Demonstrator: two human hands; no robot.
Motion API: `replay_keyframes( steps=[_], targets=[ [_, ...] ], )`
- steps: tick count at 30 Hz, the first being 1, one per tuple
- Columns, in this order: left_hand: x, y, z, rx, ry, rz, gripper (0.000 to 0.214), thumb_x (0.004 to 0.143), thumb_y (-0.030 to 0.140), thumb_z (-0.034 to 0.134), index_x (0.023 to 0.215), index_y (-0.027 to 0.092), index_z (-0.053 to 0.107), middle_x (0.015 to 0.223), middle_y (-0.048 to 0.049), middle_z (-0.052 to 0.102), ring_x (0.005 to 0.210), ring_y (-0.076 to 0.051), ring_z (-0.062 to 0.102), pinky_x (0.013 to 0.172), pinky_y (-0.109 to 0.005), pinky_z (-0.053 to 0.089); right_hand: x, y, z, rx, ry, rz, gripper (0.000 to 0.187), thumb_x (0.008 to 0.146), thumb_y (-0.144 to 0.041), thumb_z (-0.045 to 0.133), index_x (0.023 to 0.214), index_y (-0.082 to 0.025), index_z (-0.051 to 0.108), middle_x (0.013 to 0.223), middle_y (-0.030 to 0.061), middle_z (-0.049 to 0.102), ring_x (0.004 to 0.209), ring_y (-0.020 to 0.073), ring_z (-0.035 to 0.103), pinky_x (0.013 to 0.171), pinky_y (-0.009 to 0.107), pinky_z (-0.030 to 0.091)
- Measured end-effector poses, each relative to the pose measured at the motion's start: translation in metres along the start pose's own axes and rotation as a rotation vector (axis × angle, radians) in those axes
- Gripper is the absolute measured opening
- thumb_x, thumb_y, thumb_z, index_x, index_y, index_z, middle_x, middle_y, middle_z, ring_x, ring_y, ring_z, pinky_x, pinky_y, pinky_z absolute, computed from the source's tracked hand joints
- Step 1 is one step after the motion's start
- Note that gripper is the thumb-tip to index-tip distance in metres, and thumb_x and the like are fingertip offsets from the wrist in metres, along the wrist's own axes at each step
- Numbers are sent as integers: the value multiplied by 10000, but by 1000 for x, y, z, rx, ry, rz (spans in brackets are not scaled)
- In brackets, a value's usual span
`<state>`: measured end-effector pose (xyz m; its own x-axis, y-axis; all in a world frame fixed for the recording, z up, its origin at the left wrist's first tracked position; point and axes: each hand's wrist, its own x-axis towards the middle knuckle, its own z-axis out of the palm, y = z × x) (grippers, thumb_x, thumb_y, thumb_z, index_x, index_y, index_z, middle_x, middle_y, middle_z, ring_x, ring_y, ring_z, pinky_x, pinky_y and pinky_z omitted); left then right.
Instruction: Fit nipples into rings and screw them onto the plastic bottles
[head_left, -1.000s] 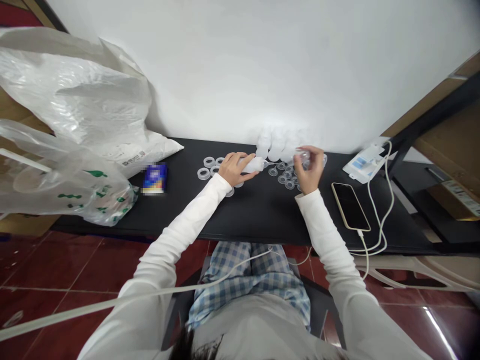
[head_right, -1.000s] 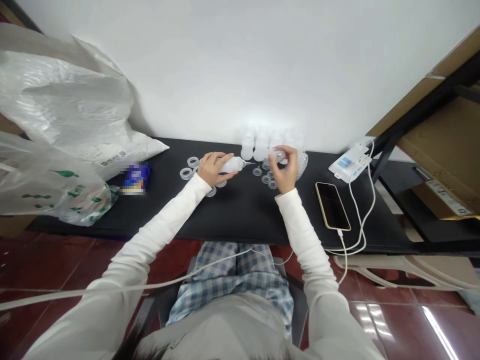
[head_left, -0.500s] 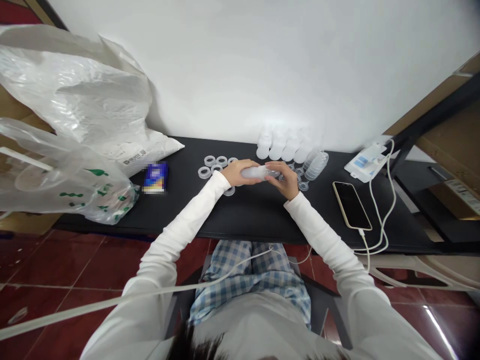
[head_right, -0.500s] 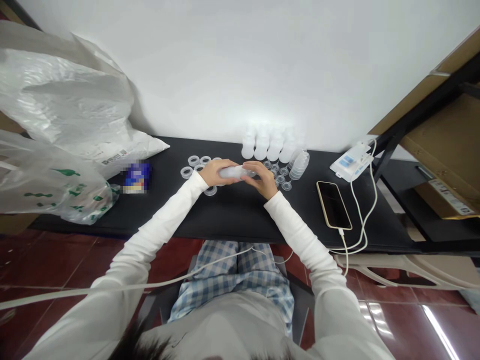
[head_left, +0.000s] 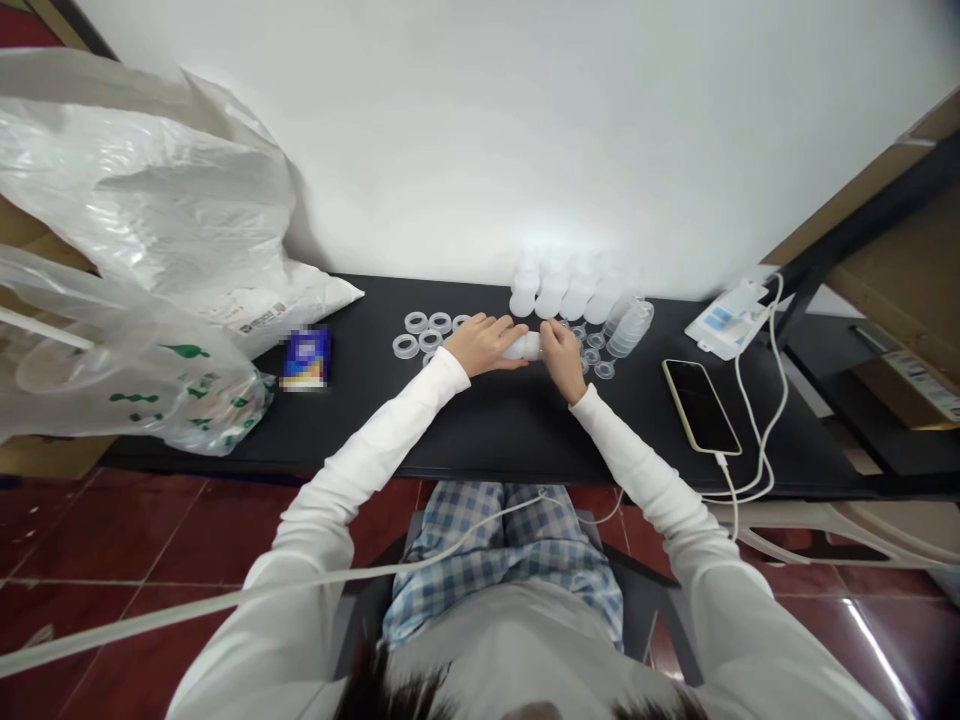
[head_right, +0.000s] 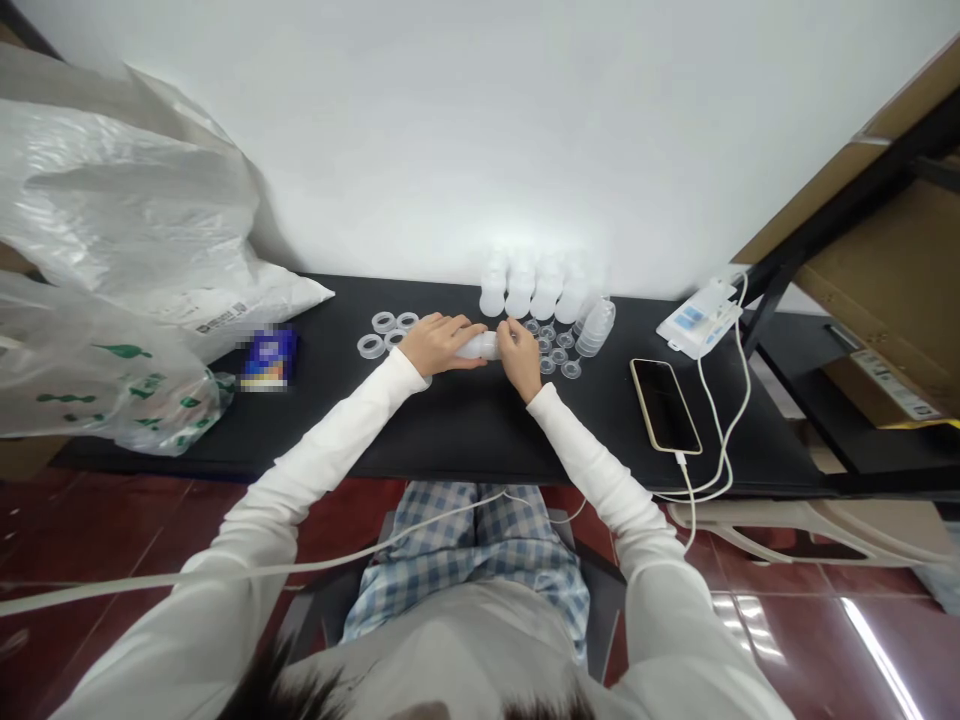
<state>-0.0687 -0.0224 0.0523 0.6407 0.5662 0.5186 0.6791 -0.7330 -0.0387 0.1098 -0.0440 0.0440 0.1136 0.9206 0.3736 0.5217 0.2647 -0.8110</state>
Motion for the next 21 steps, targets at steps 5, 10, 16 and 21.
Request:
replay_keyframes(
  steps=[5,10,16,21],
  targets=[
    [-2,-8,-1,6,15,-75,550,848,655,624,1171,216,699,970,-90,711,737,-197,665,700,-326,429,4,2,-11,-125,-59,-257,353,999,-508,366,856,-229,526,711,17,593,667,178,571,665,306,430],
    [0,-8,1,-33,11,-31,569,879,647,588,1209,193,681,1000,-108,716,844,-232,686,768,-345,441,7,12,-13,-322,-41,-443,335,1005,-434,345,848,-217,547,686,37,595,603,184,534,621,316,383],
    [1,-16,-4,-109,56,-178,471,889,536,638,1234,216,635,1197,-144,683,1161,-322,606,1011,-444,385,13,17,-11,-137,-27,-282,387,1048,-476,260,1007,-223,549,706,6,600,599,180,561,596,307,398],
    [-2,-74,-12,-189,373,-825,498,818,464,755,1191,206,551,1210,-118,659,1240,-333,549,1046,-461,382,13,26,-16,-571,-86,-398,310,1022,-358,371,1009,-166,614,819,85,642,807,232,572,752,354,401]
  ],
)
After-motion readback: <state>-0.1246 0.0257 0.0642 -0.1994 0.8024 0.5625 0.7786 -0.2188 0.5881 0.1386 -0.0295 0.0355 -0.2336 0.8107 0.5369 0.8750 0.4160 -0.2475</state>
